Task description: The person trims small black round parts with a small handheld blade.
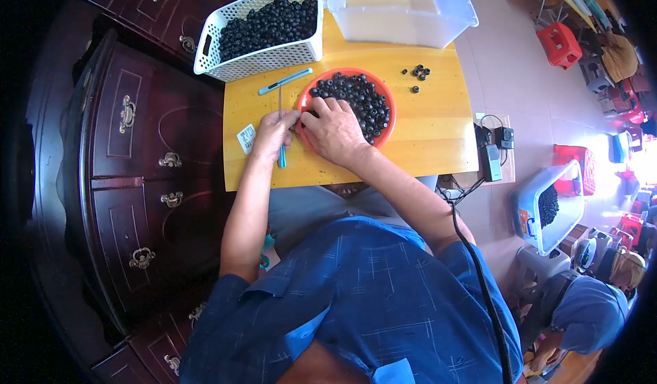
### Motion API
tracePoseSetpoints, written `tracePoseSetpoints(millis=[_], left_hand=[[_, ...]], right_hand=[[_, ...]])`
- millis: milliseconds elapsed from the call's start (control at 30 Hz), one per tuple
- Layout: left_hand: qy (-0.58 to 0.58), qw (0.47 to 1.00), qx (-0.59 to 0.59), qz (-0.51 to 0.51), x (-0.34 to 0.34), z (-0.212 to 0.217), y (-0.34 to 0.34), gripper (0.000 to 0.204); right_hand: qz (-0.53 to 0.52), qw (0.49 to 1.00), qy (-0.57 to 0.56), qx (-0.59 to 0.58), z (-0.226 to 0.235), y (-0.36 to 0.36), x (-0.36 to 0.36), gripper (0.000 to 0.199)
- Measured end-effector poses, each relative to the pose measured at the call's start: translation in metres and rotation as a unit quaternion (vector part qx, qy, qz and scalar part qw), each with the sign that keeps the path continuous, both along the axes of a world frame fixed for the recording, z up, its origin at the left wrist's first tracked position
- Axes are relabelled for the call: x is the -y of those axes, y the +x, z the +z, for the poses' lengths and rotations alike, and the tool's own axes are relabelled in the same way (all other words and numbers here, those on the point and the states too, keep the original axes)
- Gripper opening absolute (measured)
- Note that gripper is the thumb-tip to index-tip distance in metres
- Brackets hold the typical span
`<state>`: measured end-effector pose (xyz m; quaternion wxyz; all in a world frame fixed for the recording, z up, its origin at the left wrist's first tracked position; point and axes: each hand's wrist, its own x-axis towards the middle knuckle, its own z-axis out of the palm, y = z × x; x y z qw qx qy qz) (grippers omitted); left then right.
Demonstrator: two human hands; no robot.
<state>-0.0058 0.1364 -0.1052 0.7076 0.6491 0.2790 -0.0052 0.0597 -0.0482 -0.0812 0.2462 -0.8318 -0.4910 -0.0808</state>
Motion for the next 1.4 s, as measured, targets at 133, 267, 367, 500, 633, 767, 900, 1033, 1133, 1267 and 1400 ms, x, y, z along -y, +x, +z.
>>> tracePoseSetpoints(millis=[133,267,367,500,633,767,900,1033,1133,1267,1400], left_hand=[[-0.006,1.0,0.03,0.0,0.002,-0.002,-0.002,0.025],[0.014,0.999,0.042,-0.007,0.001,-0.003,-0.004,0.026],[0.011,0.999,0.047,-0.003,0.004,0.0,-0.003,0.027],[0.014,0.999,0.044,0.002,0.005,0.001,-0.003,0.027],[0.015,0.999,0.037,0.009,0.004,-0.001,-0.002,0.026],[0.021,0.999,0.038,0.016,0.006,-0.002,-0.003,0.026],[0.026,0.999,0.028,0.006,0.004,-0.005,-0.004,0.024],[0.02,0.999,0.036,0.004,0.005,-0.003,-0.003,0.026],[0.021,0.999,0.038,0.012,0.005,-0.002,-0.004,0.027],[0.028,0.999,0.028,0.009,0.006,-0.001,-0.004,0.028],[0.026,0.999,0.034,0.007,0.006,0.001,-0.004,0.028]], right_hand=[[-0.015,0.999,0.027,0.014,0.003,0.003,0.005,0.018],[-0.061,0.996,0.058,0.03,0.013,0.013,0.017,0.02],[-0.052,0.995,0.088,0.017,0.014,0.024,0.019,0.032],[-0.057,0.997,0.049,-0.001,0.016,0.03,0.005,0.054],[-0.059,0.995,-0.08,-0.007,0.008,0.031,-0.009,0.07],[-0.052,0.995,-0.086,0.0,0.01,0.021,-0.004,0.063],[-0.044,0.997,-0.053,-0.035,0.013,0.012,-0.001,0.045],[-0.054,0.998,-0.019,-0.017,0.012,0.007,0.009,0.037],[-0.068,0.997,-0.009,-0.036,0.019,0.008,0.02,0.034],[-0.089,0.994,0.058,-0.013,0.023,0.026,0.022,0.036],[-0.07,0.997,0.009,-0.041,0.007,0.045,0.018,0.039]])
